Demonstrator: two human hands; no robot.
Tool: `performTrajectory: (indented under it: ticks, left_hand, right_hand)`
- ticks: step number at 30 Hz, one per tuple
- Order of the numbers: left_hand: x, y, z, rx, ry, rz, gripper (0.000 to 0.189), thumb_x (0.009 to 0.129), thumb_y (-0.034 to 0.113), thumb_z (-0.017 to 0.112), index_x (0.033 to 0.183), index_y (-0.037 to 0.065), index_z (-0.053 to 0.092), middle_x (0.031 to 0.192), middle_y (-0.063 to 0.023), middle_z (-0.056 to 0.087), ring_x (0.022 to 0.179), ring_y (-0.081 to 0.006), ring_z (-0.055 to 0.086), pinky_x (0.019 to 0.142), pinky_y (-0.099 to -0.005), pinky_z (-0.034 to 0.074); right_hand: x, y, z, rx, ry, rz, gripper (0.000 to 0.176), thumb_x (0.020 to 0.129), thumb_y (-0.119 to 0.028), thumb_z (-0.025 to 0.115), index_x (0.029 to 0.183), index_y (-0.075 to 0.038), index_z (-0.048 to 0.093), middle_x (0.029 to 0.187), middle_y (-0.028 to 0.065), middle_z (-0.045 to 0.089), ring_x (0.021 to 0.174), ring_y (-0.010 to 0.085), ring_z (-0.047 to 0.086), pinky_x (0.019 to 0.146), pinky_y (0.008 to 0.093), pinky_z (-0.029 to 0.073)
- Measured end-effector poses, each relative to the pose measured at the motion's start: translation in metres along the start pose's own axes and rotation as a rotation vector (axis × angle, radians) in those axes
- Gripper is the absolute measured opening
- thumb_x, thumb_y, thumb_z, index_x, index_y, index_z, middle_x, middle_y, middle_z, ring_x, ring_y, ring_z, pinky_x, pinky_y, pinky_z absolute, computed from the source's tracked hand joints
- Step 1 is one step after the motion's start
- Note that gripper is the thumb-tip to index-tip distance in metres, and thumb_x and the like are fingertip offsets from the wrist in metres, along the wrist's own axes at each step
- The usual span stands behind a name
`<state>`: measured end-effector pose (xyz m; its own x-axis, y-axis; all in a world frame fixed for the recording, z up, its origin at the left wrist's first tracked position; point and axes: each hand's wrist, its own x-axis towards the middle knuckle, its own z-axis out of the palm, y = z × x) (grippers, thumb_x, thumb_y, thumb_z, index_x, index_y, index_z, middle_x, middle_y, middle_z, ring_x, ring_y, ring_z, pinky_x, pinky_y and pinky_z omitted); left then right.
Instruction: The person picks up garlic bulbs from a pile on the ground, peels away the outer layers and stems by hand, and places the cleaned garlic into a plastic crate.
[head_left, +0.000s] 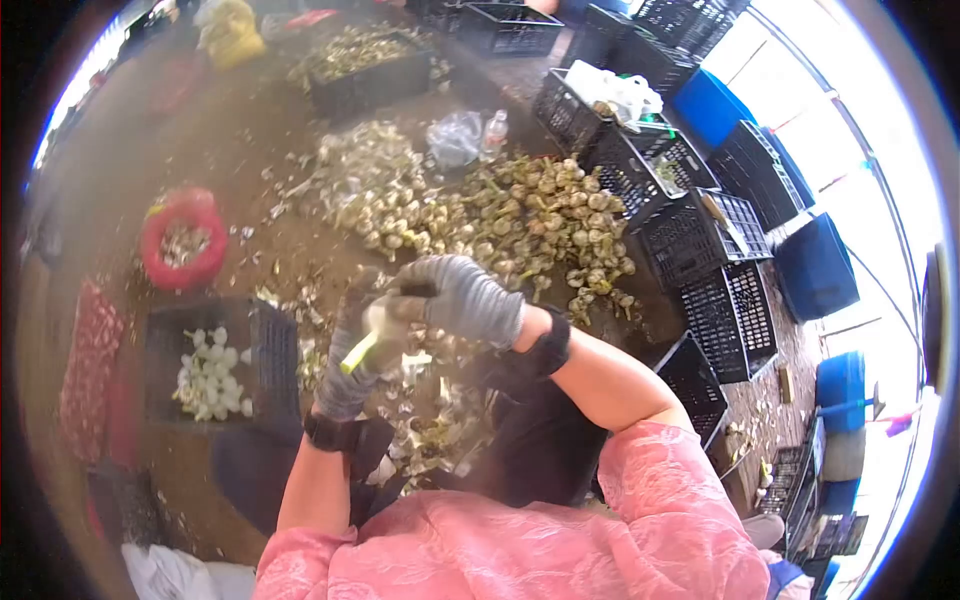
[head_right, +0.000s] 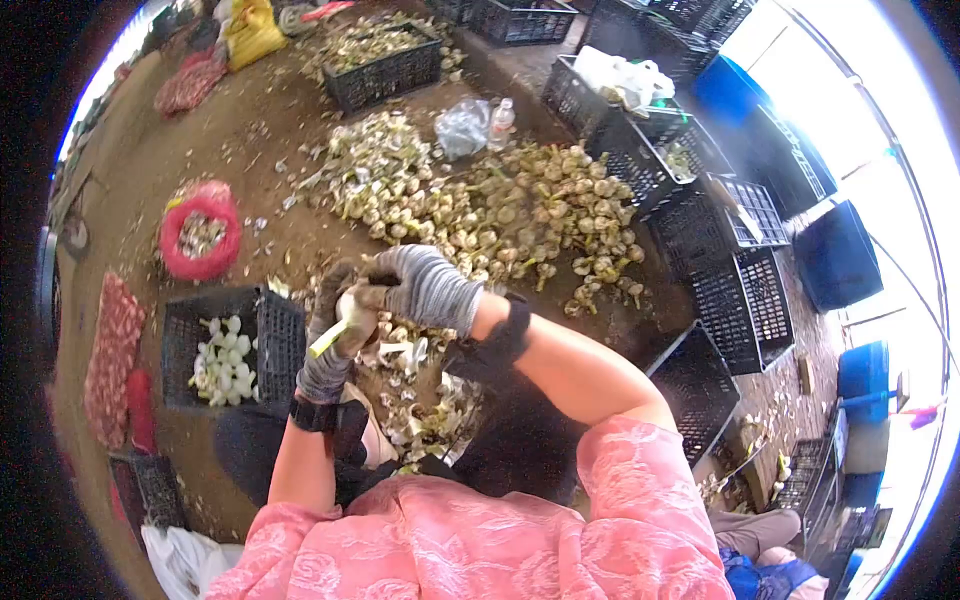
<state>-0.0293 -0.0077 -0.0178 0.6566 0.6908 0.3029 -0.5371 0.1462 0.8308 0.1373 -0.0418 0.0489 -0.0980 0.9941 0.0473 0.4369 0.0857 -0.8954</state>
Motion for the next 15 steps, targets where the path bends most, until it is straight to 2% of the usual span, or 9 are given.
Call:
performTrajectory:
  ticks: [1,3,7,9,10,12,13,14,15]
  left_hand:
    - [0.007,0.012,0.012,-0.082,0.081,-0.162,0.069,0.075,0.019,0.068,0.132,0.010,0.029,0.109,-0.0081,0.051,0.093,-0.0131,0.053,0.073,-0.0247,0.048]
    - [-0.005,-0.012,-0.010,-0.004,0.153,-0.096,0.055,0.076,0.015,0.065,0.121,0.001,0.038,0.105,-0.0091,0.051,0.086,-0.0183,0.055,0.074,-0.0284,0.050]
    - [-0.009,-0.013,-0.017,0.089,0.248,-0.236,0.044,0.081,0.019,0.060,0.120,0.009,0.043,0.094,-0.0047,0.057,0.080,-0.0119,0.056,0.067,-0.0245,0.048]
    - [-0.008,-0.020,-0.023,0.541,0.224,-0.086,0.036,0.079,0.016,0.061,0.111,0.008,0.047,0.097,-0.0066,0.055,0.084,-0.0188,0.056,0.073,-0.0293,0.048]
    - [-0.006,-0.011,-0.015,0.539,0.265,-0.077,0.037,0.078,0.016,0.063,0.110,0.007,0.048,0.096,-0.0066,0.056,0.084,-0.0189,0.056,0.073,-0.0295,0.048]
    - [-0.004,0.002,-0.001,0.322,0.328,-0.069,0.039,0.075,0.018,0.066,0.109,0.005,0.051,0.095,-0.0066,0.057,0.084,-0.0191,0.057,0.072,-0.0300,0.049]
    - [-0.001,0.010,0.008,0.079,0.218,-0.012,0.041,0.074,0.018,0.067,0.109,0.003,0.051,0.094,-0.0064,0.058,0.083,-0.0166,0.057,0.072,-0.0287,0.049]
    - [0.003,0.018,0.015,0.013,0.204,-0.054,0.047,0.073,0.019,0.069,0.113,0.004,0.050,0.098,-0.0076,0.058,0.085,-0.0164,0.057,0.073,-0.0287,0.049]
    - [0.001,0.011,0.005,0.045,0.216,-0.068,0.051,0.072,0.018,0.069,0.116,0.003,0.048,0.103,-0.0078,0.057,0.087,-0.0159,0.057,0.075,-0.0287,0.048]
  right_hand:
    - [0.000,-0.001,0.000,-0.021,0.005,0.002,0.025,0.076,-0.020,0.063,0.093,-0.002,0.062,0.076,0.0142,0.063,0.066,0.0160,0.059,0.064,0.0291,0.046]
    - [-0.003,-0.008,-0.004,0.003,0.000,0.037,0.020,0.076,-0.013,0.065,0.091,-0.001,0.062,0.081,0.0089,0.064,0.073,0.0120,0.057,0.066,0.0271,0.047]
    - [0.000,0.000,-0.001,-0.217,0.124,-0.222,0.015,0.075,-0.010,0.063,0.087,-0.001,0.061,0.079,0.0127,0.062,0.071,0.0173,0.059,0.063,0.0292,0.047]
    - [-0.002,0.000,-0.001,-0.106,0.180,-0.091,0.014,0.076,-0.010,0.060,0.087,-0.001,0.061,0.079,0.0135,0.062,0.070,0.0199,0.059,0.063,0.0310,0.047]
    - [0.001,0.011,0.000,-0.177,0.249,-0.124,0.020,0.076,-0.017,0.059,0.085,0.000,0.061,0.073,0.0148,0.061,0.067,0.0223,0.060,0.060,0.0318,0.047]
    - [0.000,0.008,-0.003,0.078,0.183,0.028,0.021,0.079,-0.018,0.056,0.089,0.000,0.062,0.074,0.0118,0.062,0.067,0.0152,0.058,0.060,0.0292,0.047]
    - [0.001,0.012,0.000,0.216,0.230,0.093,0.021,0.081,-0.018,0.055,0.088,0.001,0.062,0.075,0.0106,0.063,0.068,0.0153,0.057,0.061,0.0291,0.047]
    - [0.004,0.016,-0.005,0.141,0.240,0.076,0.023,0.083,-0.019,0.054,0.087,0.002,0.061,0.071,0.0080,0.061,0.066,0.0120,0.055,0.060,0.0262,0.045]
    - [0.003,0.016,-0.007,0.304,0.227,0.180,0.022,0.084,-0.020,0.054,0.087,0.001,0.061,0.068,0.0056,0.059,0.061,0.0090,0.052,0.056,0.0236,0.044]
